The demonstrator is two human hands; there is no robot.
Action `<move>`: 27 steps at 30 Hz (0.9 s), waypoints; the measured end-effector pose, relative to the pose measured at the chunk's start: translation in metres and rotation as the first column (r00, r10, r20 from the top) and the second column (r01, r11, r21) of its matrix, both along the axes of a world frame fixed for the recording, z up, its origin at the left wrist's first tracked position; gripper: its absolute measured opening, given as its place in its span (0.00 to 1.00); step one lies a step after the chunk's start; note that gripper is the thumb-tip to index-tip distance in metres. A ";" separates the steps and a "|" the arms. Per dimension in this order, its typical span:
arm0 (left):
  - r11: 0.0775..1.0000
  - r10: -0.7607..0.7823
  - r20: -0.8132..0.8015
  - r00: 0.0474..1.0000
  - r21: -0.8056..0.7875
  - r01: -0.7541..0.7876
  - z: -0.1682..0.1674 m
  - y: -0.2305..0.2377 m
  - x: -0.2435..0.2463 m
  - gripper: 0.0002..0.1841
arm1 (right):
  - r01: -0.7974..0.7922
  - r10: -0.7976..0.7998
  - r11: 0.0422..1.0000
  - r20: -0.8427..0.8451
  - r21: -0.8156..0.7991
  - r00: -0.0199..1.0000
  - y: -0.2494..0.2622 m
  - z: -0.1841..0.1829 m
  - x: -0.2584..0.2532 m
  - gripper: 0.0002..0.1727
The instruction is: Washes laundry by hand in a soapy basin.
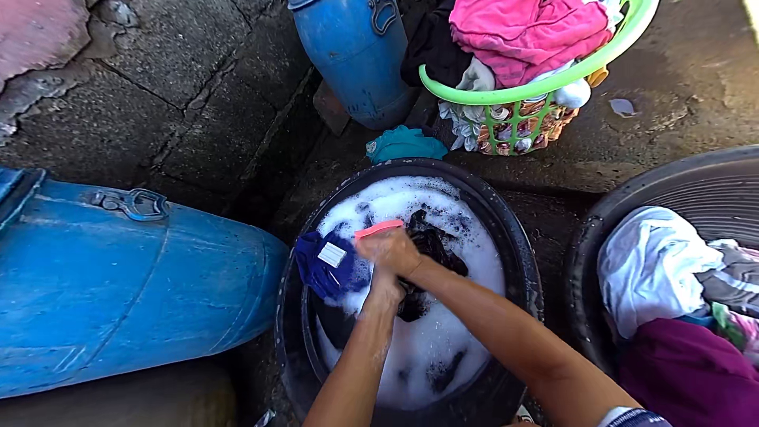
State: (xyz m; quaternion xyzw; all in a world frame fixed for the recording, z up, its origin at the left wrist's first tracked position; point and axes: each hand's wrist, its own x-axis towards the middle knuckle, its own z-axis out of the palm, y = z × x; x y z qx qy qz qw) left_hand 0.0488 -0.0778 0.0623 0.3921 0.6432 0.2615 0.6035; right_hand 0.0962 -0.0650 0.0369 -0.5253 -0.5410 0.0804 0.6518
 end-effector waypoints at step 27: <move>0.433 -0.190 -0.870 0.456 0.343 0.834 0.055 0.094 -0.039 0.23 | 0.022 -0.134 0.523 -0.057 -0.852 0.989 -0.015 -0.017 0.121 0.45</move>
